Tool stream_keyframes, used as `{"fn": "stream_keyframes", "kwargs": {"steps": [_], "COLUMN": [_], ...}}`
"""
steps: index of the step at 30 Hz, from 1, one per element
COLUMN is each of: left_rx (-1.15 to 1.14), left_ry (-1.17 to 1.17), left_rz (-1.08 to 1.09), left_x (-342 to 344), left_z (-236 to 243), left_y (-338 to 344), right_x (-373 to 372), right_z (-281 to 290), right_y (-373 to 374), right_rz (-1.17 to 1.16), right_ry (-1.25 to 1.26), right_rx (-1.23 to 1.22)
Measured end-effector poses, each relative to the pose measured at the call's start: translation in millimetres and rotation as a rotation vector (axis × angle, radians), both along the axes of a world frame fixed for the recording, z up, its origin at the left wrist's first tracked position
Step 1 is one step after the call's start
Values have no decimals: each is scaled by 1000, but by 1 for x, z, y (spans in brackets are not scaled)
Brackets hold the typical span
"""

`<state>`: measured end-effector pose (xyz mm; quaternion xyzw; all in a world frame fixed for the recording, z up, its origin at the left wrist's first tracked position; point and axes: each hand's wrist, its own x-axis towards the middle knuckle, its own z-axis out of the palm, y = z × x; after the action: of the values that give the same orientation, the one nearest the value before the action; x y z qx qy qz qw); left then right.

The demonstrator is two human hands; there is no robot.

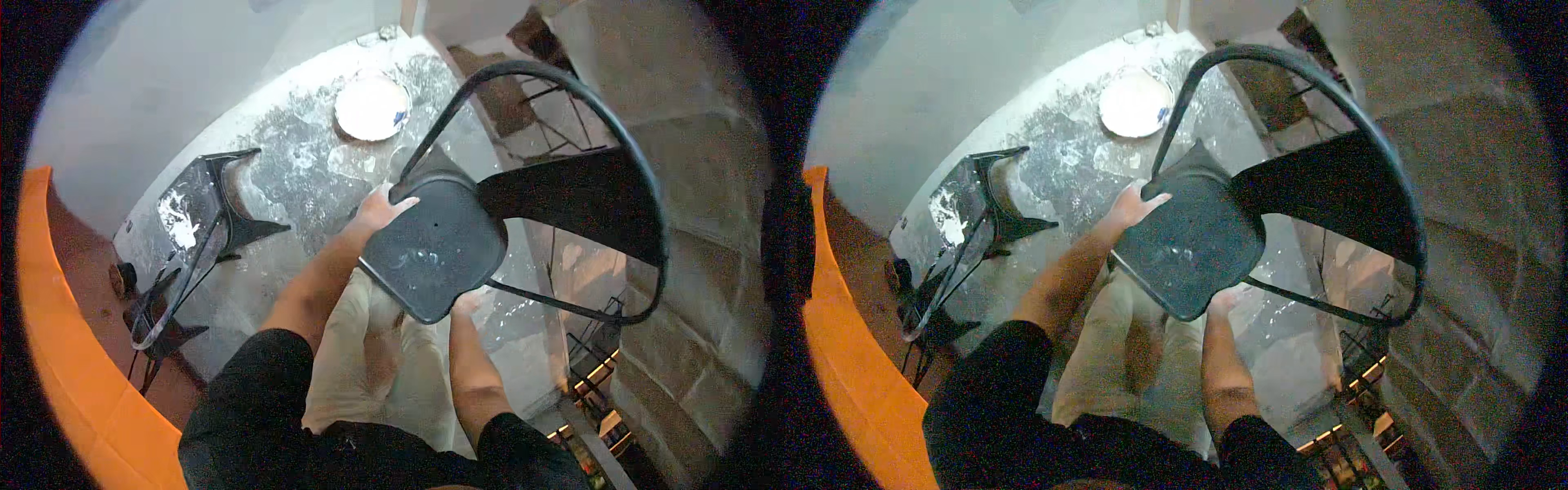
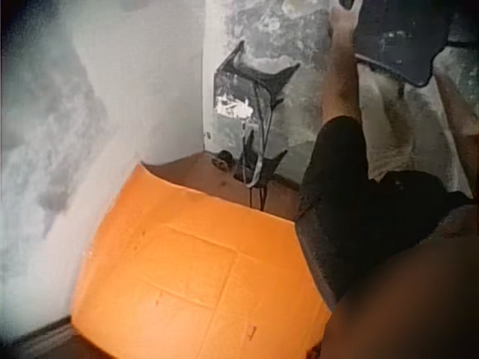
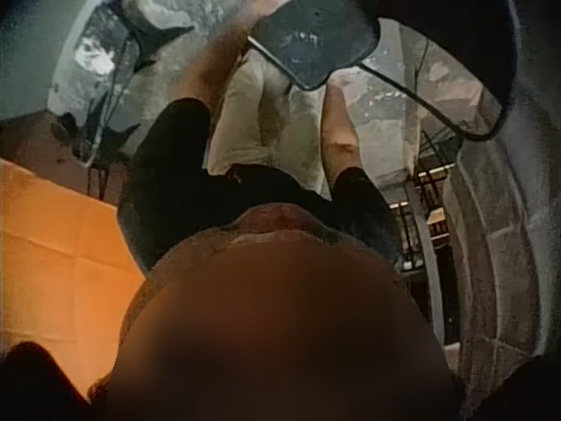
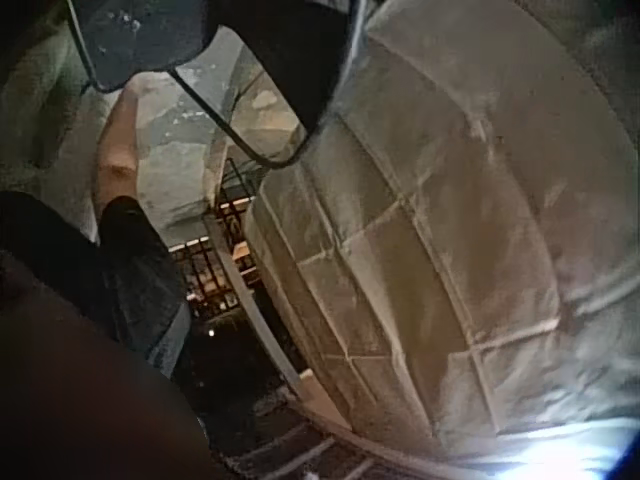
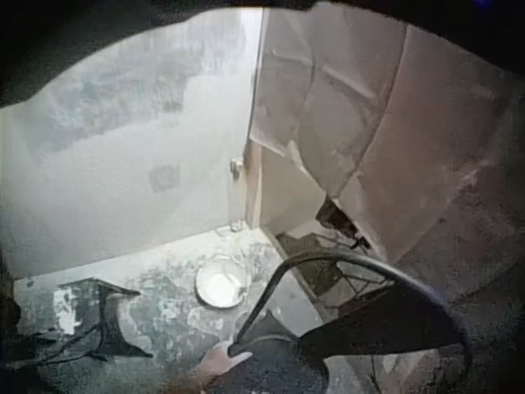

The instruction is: Patching and sanding a wall surface and clearing the workspace.

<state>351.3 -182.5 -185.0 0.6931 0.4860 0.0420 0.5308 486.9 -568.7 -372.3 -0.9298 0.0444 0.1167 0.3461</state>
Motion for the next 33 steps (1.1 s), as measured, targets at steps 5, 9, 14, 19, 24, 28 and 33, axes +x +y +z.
{"fn": "stream_keyframes", "kwargs": {"steps": [5,9,14,19,24,28,33], "left_rx": [-53,-17,-75,3,7,66,545], "left_ry": [123,170,107,265,286,363,249], "left_rz": [-95,-195,-190,-196,-253,-288,-290], "left_x": [-4,16,31,27,49,46,41], "left_z": [-44,-76,-115,-127,-132,-126,-92], "left_y": [41,43,40,42,37,34,-33], "right_x": [-33,-46,-19,-33,-14,-22,-20], "right_z": [-63,-87,-96,-55,-77,-88,-53], "right_y": [30,28,27,74,52,39,22], "right_rz": [-116,-185,-192,-99,-97,-78,237], "right_ry": [86,-18,143,7,349,69,-312], "right_rx": [-28,-69,-99,-251,-320,-263,-515]}}
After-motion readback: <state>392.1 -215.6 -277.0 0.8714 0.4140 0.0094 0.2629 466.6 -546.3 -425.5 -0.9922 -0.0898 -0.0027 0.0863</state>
